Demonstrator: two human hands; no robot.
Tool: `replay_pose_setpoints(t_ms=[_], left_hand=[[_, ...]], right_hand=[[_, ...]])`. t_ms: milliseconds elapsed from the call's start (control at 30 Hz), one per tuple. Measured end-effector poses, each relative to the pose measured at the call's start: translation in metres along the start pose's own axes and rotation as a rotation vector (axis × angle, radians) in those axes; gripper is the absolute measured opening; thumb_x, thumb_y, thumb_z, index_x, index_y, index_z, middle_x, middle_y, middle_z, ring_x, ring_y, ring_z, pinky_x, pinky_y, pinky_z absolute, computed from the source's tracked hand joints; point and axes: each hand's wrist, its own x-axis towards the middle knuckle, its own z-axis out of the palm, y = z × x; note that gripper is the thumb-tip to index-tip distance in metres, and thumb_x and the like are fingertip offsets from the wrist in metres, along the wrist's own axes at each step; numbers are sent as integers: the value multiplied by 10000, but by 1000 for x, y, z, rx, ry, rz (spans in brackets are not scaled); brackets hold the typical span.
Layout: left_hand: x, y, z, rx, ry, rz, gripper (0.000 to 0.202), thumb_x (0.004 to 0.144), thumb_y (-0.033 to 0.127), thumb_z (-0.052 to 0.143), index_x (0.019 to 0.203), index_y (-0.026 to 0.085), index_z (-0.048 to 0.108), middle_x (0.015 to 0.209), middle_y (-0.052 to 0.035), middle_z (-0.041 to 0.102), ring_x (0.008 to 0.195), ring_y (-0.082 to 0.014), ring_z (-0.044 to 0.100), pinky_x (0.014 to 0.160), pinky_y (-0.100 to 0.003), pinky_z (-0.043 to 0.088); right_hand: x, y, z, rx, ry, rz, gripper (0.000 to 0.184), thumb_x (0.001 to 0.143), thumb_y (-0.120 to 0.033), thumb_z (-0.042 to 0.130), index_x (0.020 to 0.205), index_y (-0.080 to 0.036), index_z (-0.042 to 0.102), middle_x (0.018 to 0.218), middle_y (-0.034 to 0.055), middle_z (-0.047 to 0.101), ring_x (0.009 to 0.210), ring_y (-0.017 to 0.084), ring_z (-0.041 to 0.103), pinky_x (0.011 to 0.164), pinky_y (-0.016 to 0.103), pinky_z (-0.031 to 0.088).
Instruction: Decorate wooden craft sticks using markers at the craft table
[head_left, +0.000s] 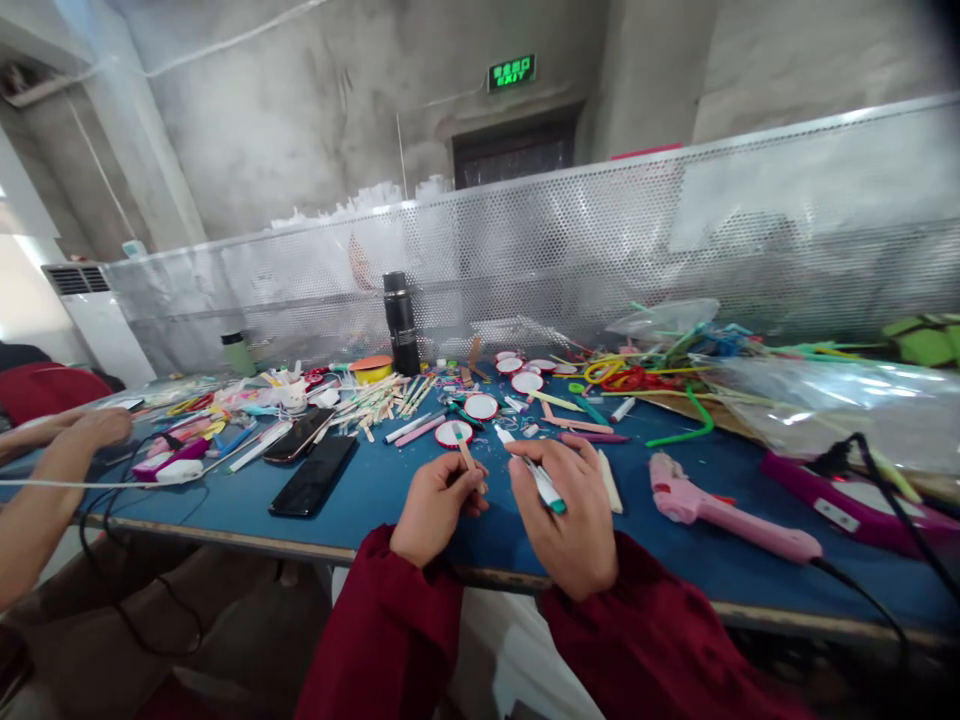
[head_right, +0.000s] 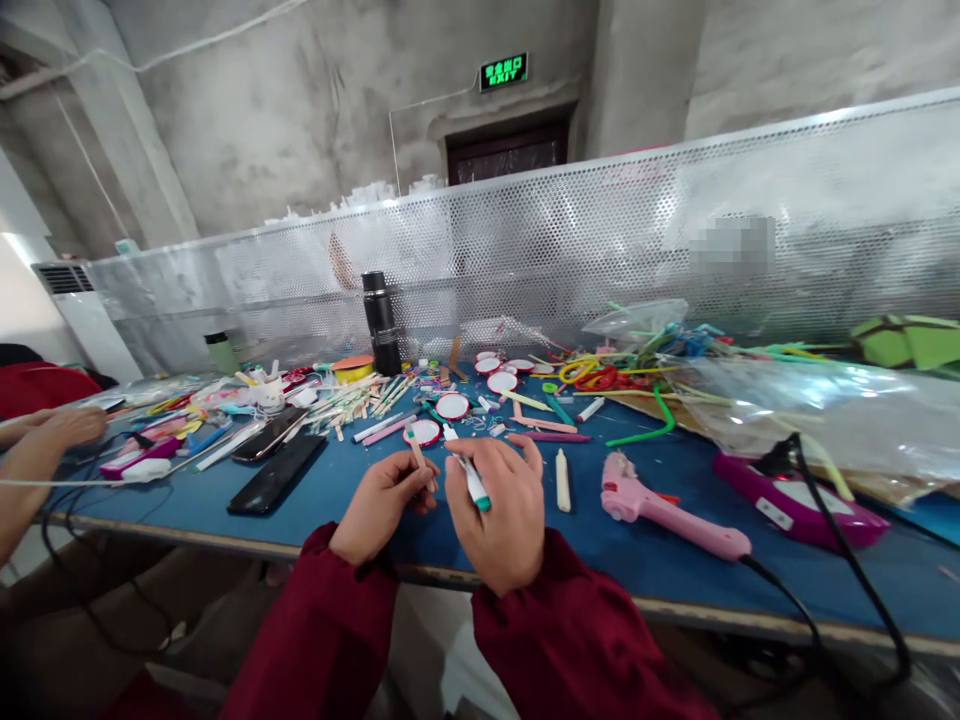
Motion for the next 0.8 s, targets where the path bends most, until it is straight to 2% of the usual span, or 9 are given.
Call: replay_pose_setpoints(t_ms=[100, 200, 300, 467, 800], left_hand=[[-1, 0, 0, -19, 4, -4, 308, 805, 436, 641, 895, 141, 637, 689, -2, 625, 584, -116, 596, 563, -227, 474], [-2, 2, 0, -8, 13, -5, 325, 804, 453, 641, 897, 142, 649, 684, 0, 618, 583, -115, 587, 559, -224, 467], [-2, 3, -1, 31, 9, 14, 336, 814, 474, 625, 852, 142, 664, 690, -3, 603, 587, -109, 573, 522, -204, 433], [-2, 3, -2, 68, 29, 27, 337, 819, 470, 623, 818, 136, 672, 594, 17, 551, 513, -84, 487, 497, -195, 387], [-3, 2, -2, 65, -21, 43, 318, 837, 450, 609, 742, 146, 611, 614, 3, 590, 577, -115, 555, 577, -225, 451]], right_hand=[[4, 0, 4, 29, 61, 56, 119, 907, -252, 521, 991, -229, 602, 837, 23, 687, 831, 197, 637, 902, 399, 427], [4, 2, 9, 47, 38, 52, 125, 892, -252, 524, 996, -227, 590, 842, 25, 680, 836, 202, 634, 870, 390, 448], [0, 3, 10, 55, 11, 23, 76, 882, -241, 531, 940, -233, 580, 843, 28, 677, 832, 205, 625, 892, 405, 444], [-2, 3, 8, 62, 47, -13, 32, 862, -220, 543, 838, -241, 551, 780, 14, 658, 775, 192, 606, 888, 401, 448], [-4, 2, 10, 120, -18, -62, 60, 889, -207, 522, 844, -235, 551, 774, -15, 664, 762, 163, 626, 1019, 428, 374]])
